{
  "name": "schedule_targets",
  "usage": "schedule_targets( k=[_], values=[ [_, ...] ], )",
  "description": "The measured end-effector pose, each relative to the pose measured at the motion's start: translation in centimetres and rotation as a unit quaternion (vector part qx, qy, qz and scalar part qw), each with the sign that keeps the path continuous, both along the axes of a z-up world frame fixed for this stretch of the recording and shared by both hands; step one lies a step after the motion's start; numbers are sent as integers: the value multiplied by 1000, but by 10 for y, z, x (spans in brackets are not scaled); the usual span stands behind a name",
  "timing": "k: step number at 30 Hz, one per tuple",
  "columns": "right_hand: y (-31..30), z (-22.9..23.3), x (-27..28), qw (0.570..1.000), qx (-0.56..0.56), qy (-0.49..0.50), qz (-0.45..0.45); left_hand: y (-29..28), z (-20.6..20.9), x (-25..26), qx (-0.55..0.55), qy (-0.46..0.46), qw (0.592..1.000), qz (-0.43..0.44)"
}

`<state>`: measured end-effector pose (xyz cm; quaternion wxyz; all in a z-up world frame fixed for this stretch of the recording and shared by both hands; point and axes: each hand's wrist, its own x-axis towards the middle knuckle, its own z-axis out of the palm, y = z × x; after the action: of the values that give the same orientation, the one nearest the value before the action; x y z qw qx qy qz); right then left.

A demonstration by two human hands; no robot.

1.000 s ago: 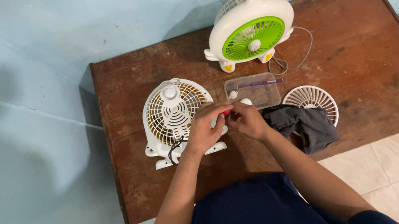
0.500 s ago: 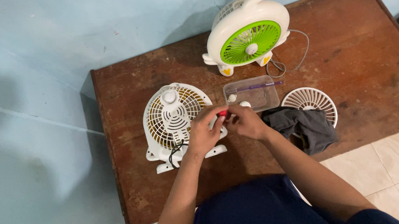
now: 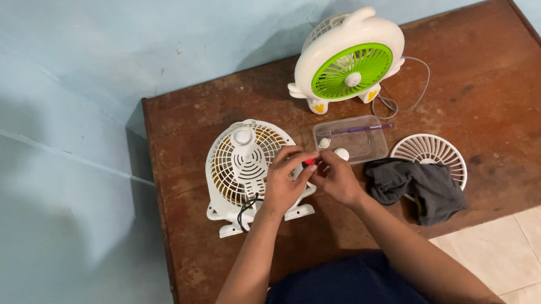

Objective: The person disassembles a small electric fan by removing the front grille and unscrewing the central hub with a screwdriver. They then reattach the hub and grille, completing the reassembly of the fan.

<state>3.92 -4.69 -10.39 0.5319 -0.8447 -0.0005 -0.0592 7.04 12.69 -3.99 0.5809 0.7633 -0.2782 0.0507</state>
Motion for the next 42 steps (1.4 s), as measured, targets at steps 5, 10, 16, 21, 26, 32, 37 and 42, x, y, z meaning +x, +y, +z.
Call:
schedule_targets(
  k=[5, 10, 16, 21, 26, 32, 37, 42],
  values=[
    [-4, -1, -5, 994, 108, 17, 25, -1, -4, -1, 13, -17, 999, -35],
    [-2, -13, -8, 997, 69, 25, -28, -4, -6, -5, 33, -75, 996, -19],
    [3, -19, -6, 997, 62, -21, -34, -9, -5, -8, 36, -59, 997, 27],
    [-2, -10, -7, 996, 78, -33, 27, -3, -7, -11, 28, -48, 998, 6],
    [-13, -6, -4, 994, 89, 40, 40, 2, -6, -6, 26, -42, 999, -12],
    [-9, -9, -7, 999, 30, -25, 19, -4, -3, -9, 45, -43, 998, -21],
    [-1, -13, -5, 999, -5, 17, -27, -11, -13, -5, -12, 77, 997, -24],
    [-2, 2, 0, 998, -58, 28, -28, -7, -16, -3, -1, 60, 998, -26]
  ],
)
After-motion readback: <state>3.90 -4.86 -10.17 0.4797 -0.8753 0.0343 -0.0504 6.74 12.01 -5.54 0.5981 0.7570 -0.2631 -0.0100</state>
